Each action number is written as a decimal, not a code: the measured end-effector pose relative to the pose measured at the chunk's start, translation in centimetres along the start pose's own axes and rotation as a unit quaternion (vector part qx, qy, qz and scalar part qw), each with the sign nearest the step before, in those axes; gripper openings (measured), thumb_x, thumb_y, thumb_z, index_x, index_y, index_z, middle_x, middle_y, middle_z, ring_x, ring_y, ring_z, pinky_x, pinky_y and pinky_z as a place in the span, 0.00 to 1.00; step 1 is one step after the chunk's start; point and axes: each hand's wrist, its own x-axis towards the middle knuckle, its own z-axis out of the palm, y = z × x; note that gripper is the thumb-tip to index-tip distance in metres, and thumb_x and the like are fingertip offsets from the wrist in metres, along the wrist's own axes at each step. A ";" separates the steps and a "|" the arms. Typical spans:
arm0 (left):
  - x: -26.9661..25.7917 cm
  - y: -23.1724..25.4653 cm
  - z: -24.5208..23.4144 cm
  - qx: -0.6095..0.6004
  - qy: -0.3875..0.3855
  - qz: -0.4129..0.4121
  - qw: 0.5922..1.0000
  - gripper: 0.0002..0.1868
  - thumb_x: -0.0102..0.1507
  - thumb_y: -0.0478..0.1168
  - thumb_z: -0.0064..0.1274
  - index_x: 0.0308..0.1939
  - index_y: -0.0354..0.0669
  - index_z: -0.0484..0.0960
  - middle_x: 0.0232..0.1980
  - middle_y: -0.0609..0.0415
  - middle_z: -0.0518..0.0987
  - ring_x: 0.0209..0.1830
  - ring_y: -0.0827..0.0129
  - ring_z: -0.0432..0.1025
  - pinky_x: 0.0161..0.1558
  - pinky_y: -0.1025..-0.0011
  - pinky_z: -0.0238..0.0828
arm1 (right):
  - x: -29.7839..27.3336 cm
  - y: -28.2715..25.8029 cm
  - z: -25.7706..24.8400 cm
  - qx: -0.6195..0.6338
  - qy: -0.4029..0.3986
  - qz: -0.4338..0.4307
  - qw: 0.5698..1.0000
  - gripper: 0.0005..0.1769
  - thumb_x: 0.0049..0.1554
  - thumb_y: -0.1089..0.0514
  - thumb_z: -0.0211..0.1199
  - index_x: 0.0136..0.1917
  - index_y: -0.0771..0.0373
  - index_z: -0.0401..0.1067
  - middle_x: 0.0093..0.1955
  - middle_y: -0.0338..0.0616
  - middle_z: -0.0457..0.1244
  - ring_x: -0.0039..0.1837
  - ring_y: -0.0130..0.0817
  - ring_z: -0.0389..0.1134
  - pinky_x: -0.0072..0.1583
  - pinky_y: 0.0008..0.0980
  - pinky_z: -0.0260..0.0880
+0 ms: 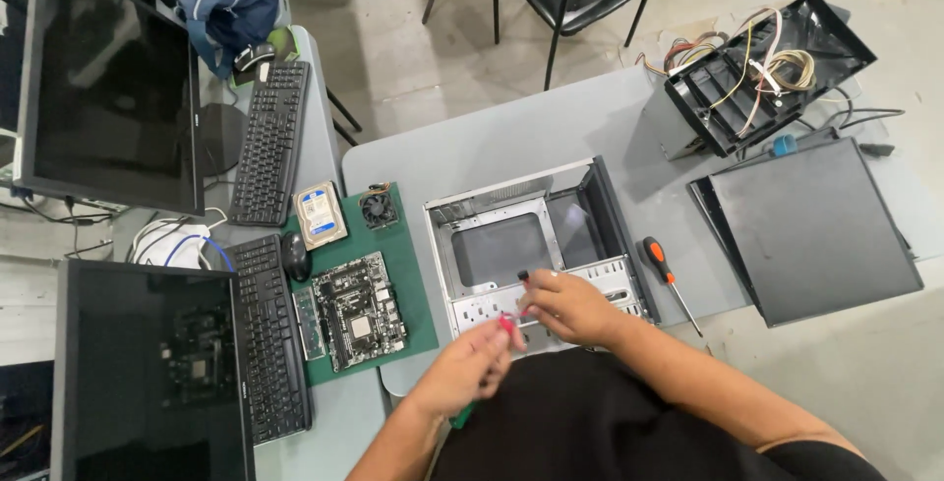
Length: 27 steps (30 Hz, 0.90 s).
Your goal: Reinstalling a power supply unit into a computer case, including cable management and securing it with screws.
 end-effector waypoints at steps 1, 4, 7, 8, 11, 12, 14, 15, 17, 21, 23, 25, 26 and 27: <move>0.1 0.5 -0.2 0.002 0.001 0.000 1.000 0.13 0.67 0.46 0.31 0.38 0.43 0.68 0.18 0.63 0.54 0.13 0.79 0.46 0.16 0.83 0.43 | -0.7 0.3 0.1 0.000 0.002 -0.001 1.000 0.16 0.59 0.50 0.40 0.46 0.56 0.67 0.43 0.46 0.56 0.45 0.44 0.63 0.44 0.37 0.62; 0.5 1.7 -0.6 -0.014 0.162 -0.042 0.986 0.14 0.68 0.43 0.29 0.34 0.44 0.69 0.18 0.62 0.55 0.15 0.77 0.45 0.17 0.80 0.40 | -2.0 0.2 -0.1 0.017 -0.015 0.103 0.994 0.17 0.58 0.48 0.37 0.39 0.59 0.61 0.41 0.45 0.52 0.37 0.39 0.55 0.42 0.35 0.58; 1.3 1.9 -0.5 -0.011 0.226 -0.015 0.974 0.09 0.67 0.43 0.33 0.37 0.46 0.67 0.18 0.62 0.51 0.14 0.79 0.40 0.15 0.80 0.33 | -2.0 -1.3 -1.0 0.073 0.028 0.132 0.988 0.20 0.57 0.47 0.39 0.32 0.60 0.61 0.57 0.64 0.50 0.63 0.47 0.51 0.51 0.39 0.59; 1.6 2.0 -0.3 0.005 0.252 -0.014 0.968 0.09 0.66 0.44 0.34 0.40 0.45 0.68 0.19 0.61 0.53 0.13 0.79 0.42 0.15 0.80 0.35 | -2.0 -1.6 -1.2 0.088 0.040 0.146 0.984 0.20 0.57 0.48 0.40 0.31 0.60 0.60 0.65 0.63 0.42 0.69 0.54 0.39 0.58 0.46 0.50; 3.1 0.6 -1.4 0.110 0.278 0.050 0.953 0.11 0.65 0.43 0.36 0.46 0.44 0.70 0.18 0.61 0.58 0.13 0.80 0.47 0.15 0.82 0.42 | -3.1 -0.7 -0.3 0.041 0.092 0.190 0.977 0.17 0.57 0.50 0.44 0.30 0.59 0.61 0.74 0.60 0.34 0.73 0.64 0.24 0.66 0.53 0.33; 3.6 -0.1 -2.0 0.189 0.278 0.118 0.934 0.12 0.65 0.42 0.36 0.48 0.44 0.70 0.16 0.62 0.60 0.13 0.80 0.51 0.15 0.83 0.48 | -3.7 -0.2 0.3 -0.021 0.121 0.215 0.969 0.15 0.56 0.50 0.48 0.31 0.57 0.63 0.74 0.56 0.34 0.71 0.66 0.20 0.66 0.54 0.25; 3.6 -0.2 -1.9 0.202 0.288 0.122 0.928 0.12 0.65 0.41 0.36 0.49 0.45 0.71 0.16 0.61 0.61 0.15 0.79 0.52 0.17 0.82 0.50 | -3.2 -1.3 -0.4 -0.045 0.127 0.239 0.962 0.15 0.56 0.49 0.48 0.31 0.56 0.65 0.74 0.57 0.33 0.71 0.66 0.20 0.66 0.54 0.24; 3.8 -0.1 -1.8 0.212 0.299 0.133 0.921 0.13 0.65 0.41 0.35 0.50 0.46 0.72 0.16 0.60 0.62 0.16 0.78 0.53 0.19 0.82 0.53 | -2.9 -1.7 -0.9 -0.074 0.129 0.256 0.955 0.15 0.55 0.47 0.49 0.32 0.55 0.66 0.74 0.58 0.32 0.71 0.66 0.20 0.66 0.55 0.22; 4.0 -0.1 -1.9 0.212 0.306 0.140 0.917 0.14 0.65 0.41 0.35 0.51 0.46 0.72 0.16 0.60 0.62 0.16 0.77 0.54 0.21 0.82 0.55 | -2.8 -1.4 -0.8 -0.026 0.112 0.289 0.950 0.15 0.55 0.47 0.50 0.32 0.54 0.67 0.72 0.54 0.40 0.72 0.62 0.29 0.66 0.53 0.30; 3.6 1.0 -0.9 0.256 0.333 0.129 0.898 0.14 0.64 0.44 0.37 0.50 0.52 0.74 0.16 0.59 0.64 0.17 0.75 0.56 0.23 0.78 0.58 | -1.8 -2.6 -2.7 -0.002 -0.091 0.416 0.905 0.15 0.57 0.41 0.41 0.50 0.44 0.64 0.48 0.48 0.64 0.54 0.49 0.65 0.54 0.47 0.63; 3.6 0.8 -0.8 0.265 0.330 0.132 0.896 0.13 0.64 0.44 0.37 0.49 0.52 0.75 0.15 0.60 0.64 0.17 0.75 0.57 0.24 0.77 0.59 | -0.5 -4.5 -3.4 -0.065 -0.104 0.414 0.902 0.19 0.55 0.39 0.43 0.56 0.45 0.60 0.40 0.46 0.65 0.46 0.47 0.67 0.48 0.44 0.65; 4.2 -0.1 -1.2 0.274 0.322 0.136 0.896 0.13 0.64 0.44 0.38 0.48 0.53 0.76 0.14 0.60 0.64 0.16 0.74 0.58 0.25 0.76 0.61 | 0.7 -5.4 -3.6 -0.130 -0.114 0.415 0.893 0.26 0.53 0.38 0.45 0.63 0.45 0.55 0.32 0.45 0.66 0.38 0.45 0.70 0.42 0.41 0.68; 4.7 -0.9 -1.6 0.251 0.321 0.143 0.902 0.13 0.64 0.43 0.37 0.47 0.50 0.76 0.14 0.61 0.63 0.16 0.75 0.57 0.24 0.78 0.59 | 1.3 -5.4 -3.3 -0.168 -0.077 0.360 0.915 0.25 0.51 0.39 0.49 0.60 0.45 0.60 0.35 0.44 0.63 0.36 0.47 0.69 0.41 0.42 0.68; 5.2 -2.1 -1.8 0.225 0.318 0.146 0.909 0.13 0.65 0.42 0.36 0.47 0.48 0.76 0.14 0.61 0.62 0.16 0.77 0.57 0.24 0.80 0.58 | 1.5 -5.5 -2.9 -0.205 -0.043 0.306 0.929 0.23 0.49 0.39 0.53 0.57 0.45 0.65 0.37 0.43 0.60 0.34 0.49 0.68 0.39 0.42 0.67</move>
